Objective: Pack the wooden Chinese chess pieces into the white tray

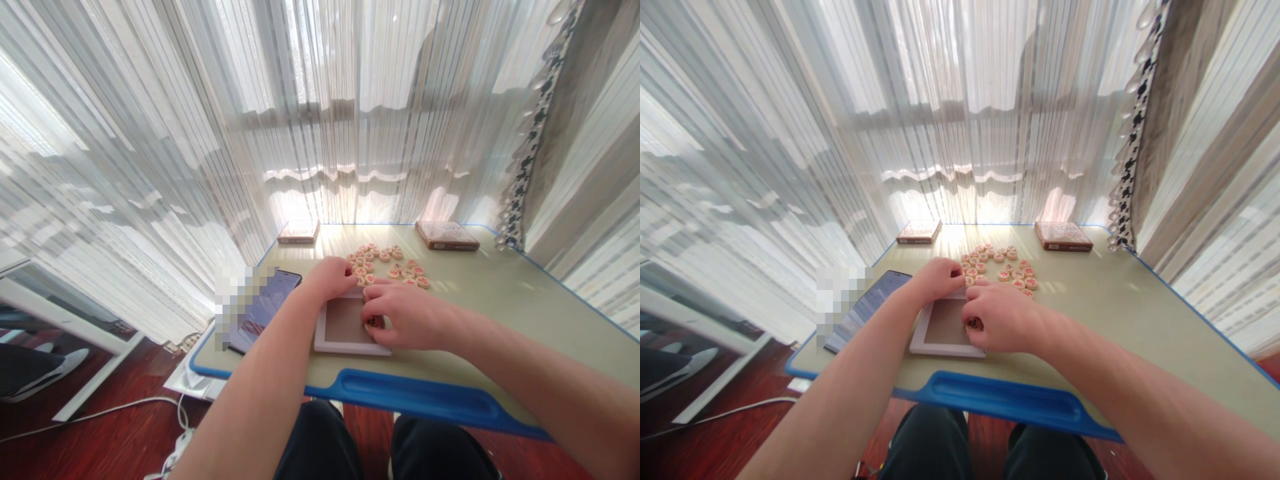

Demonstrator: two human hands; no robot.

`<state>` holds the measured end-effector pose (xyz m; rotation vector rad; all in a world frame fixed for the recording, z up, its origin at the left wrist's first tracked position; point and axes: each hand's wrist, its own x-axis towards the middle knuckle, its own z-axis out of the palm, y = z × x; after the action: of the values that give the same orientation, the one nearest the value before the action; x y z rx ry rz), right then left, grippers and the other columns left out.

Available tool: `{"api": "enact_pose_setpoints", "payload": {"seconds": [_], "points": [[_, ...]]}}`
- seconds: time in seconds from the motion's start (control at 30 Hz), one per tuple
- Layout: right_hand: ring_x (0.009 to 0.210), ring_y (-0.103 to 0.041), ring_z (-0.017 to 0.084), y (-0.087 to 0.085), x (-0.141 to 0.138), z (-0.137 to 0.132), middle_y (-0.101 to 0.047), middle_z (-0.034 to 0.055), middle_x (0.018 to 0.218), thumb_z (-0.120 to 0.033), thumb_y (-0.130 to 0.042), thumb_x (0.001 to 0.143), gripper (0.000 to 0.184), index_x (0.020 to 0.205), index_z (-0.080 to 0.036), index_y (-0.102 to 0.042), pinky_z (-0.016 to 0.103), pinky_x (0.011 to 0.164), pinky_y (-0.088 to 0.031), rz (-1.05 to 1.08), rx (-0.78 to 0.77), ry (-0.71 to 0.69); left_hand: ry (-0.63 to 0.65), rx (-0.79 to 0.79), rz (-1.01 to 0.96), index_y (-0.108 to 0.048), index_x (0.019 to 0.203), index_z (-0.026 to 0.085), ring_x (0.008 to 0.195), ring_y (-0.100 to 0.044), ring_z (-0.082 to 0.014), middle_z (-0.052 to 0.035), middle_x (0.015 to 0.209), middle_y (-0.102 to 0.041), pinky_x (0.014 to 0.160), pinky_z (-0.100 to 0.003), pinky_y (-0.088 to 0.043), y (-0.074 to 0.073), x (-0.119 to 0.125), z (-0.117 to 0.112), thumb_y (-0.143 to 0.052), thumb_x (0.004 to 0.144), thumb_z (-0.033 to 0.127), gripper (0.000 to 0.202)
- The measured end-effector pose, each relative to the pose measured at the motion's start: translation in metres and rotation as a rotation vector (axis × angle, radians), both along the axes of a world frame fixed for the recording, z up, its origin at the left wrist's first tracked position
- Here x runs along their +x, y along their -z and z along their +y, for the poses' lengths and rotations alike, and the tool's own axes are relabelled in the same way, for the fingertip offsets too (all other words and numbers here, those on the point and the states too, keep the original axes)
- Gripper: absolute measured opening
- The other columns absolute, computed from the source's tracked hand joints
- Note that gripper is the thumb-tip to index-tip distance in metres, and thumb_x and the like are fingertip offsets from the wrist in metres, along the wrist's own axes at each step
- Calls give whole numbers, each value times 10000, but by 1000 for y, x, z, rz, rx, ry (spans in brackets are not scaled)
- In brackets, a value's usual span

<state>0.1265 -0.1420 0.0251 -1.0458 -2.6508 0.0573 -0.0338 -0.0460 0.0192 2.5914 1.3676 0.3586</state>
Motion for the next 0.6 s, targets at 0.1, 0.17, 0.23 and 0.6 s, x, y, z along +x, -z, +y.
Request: {"api": "enact_pose_setpoints", "payload": {"seconds": [0.1, 0.17, 0.23, 0.6], "points": [[780, -522, 175, 1, 1, 1, -574, 27, 703, -203, -558, 723, 125, 669, -217, -670, 303, 738, -440, -7, 4, 0, 3, 7, 1, -637, 632, 176, 559, -468, -136, -21, 601, -597, 504, -260, -292, 0, 0, 0, -459, 698, 301, 227], [780, -525, 177, 0, 2, 1, -578, 26, 705, -202, -561, 716, 117, 661, -217, -664, 304, 734, -436, -15, 3, 5, 13, 14, -4, -637, 633, 175, 557, -464, -134, -19, 597, -593, 504, -260, -290, 1, 0, 1, -459, 700, 302, 228], [779, -526, 178, 0, 2, 1, -581, 26, 707, -202, -558, 714, 117, 656, -214, -660, 306, 737, -433, -23, -4, 7, 24, 20, -10, -635, 629, 174, 552, -460, -133, -16, 589, -586, 503, -260, -288, 2, -1, 1, -458, 702, 303, 231], [799, -513, 185, -2, 3, 0, -564, 37, 741, -215, -543, 721, 118, 678, -202, -653, 305, 741, -413, -36, -20, 3, 21, 23, -25, -602, 592, 175, 537, -440, -125, -5, 554, -552, 498, -260, -271, 3, 0, 2, -457, 687, 301, 215]]}}
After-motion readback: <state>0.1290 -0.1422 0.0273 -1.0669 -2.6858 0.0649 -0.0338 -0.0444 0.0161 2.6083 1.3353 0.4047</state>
